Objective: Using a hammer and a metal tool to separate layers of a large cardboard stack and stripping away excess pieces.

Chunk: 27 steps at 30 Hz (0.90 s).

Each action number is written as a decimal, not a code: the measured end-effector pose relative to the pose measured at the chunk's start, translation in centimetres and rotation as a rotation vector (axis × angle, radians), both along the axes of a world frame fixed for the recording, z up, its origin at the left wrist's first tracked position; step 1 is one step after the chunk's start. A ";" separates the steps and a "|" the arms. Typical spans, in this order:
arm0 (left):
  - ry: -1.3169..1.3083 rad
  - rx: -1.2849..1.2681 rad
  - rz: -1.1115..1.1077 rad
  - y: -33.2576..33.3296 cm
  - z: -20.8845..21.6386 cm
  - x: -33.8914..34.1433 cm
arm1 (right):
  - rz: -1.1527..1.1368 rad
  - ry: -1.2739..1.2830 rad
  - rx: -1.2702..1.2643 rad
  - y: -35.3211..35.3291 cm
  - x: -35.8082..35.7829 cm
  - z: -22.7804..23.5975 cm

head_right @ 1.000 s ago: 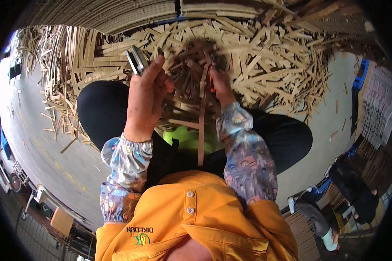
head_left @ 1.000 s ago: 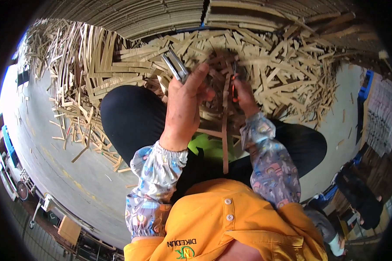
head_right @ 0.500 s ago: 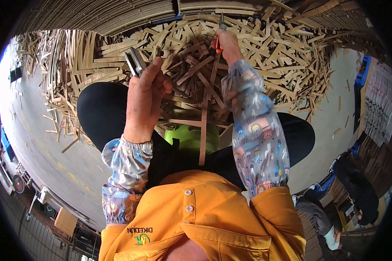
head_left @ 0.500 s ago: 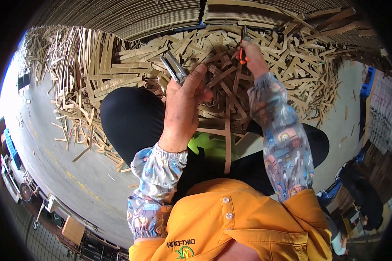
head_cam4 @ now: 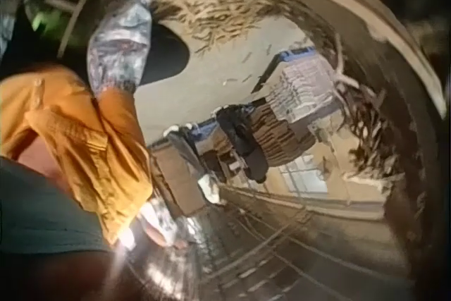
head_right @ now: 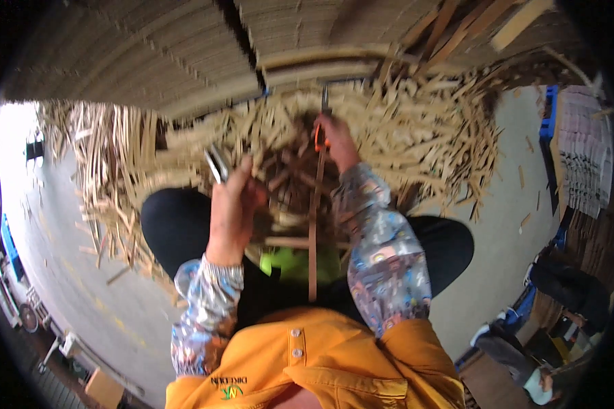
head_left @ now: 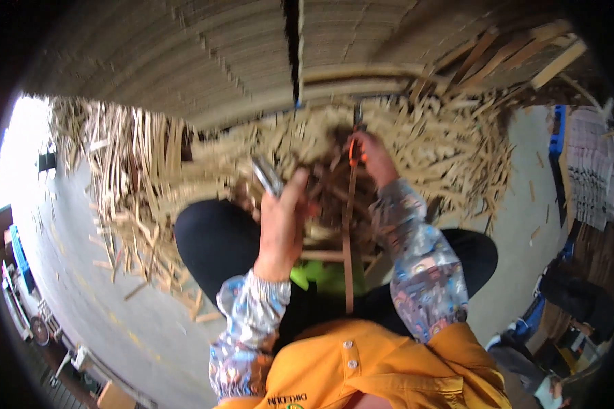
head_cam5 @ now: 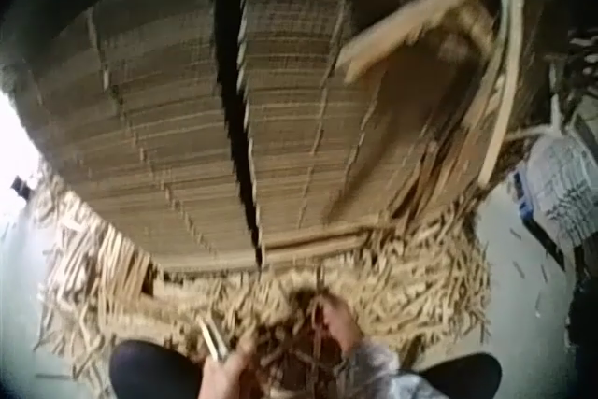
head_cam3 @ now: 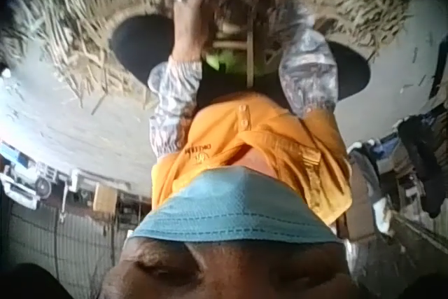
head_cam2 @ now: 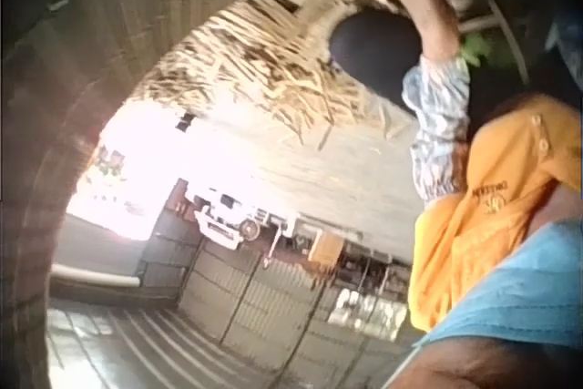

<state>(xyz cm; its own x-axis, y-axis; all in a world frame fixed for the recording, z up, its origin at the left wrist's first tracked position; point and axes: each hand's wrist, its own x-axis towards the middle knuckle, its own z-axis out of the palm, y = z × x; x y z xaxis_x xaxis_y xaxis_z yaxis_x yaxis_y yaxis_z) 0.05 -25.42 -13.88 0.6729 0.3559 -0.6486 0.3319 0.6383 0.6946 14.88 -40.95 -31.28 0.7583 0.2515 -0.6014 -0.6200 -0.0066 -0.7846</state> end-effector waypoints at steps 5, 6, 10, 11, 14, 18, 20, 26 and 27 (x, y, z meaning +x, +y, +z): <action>-0.069 -0.028 -0.076 -2.2 -0.9 1.4 | 0.291 -0.472 -0.431 -5.3 -2.1 -6.0; -0.011 0.001 -0.072 -2.4 -1.0 1.7 | 0.624 -1.010 -0.993 -5.4 -3.9 -5.9; -0.052 -0.013 0.017 -0.6 -0.1 0.4 | 0.302 0.037 -0.059 -3.3 -6.3 3.5; -0.043 -0.021 0.018 -0.6 0.0 0.4 | 0.284 -0.081 -0.020 -3.8 -5.6 6.0; -0.056 -0.060 0.017 -0.5 -0.6 0.9 | 0.142 -0.261 -0.114 -4.9 -1.6 16.7; -0.108 -0.100 0.032 -0.7 -1.2 1.4 | -0.061 -0.550 0.036 -5.5 1.9 29.6; -0.126 -0.104 0.011 -0.9 -1.1 1.4 | -0.057 -0.571 -0.095 -6.1 3.6 33.8; -0.124 -0.111 0.049 -0.3 -2.3 0.8 | 0.057 -0.622 -0.164 -6.1 5.2 39.4; -0.119 -0.108 0.052 -0.3 -2.3 0.8 | -0.013 -0.566 -0.060 -5.6 4.9 39.9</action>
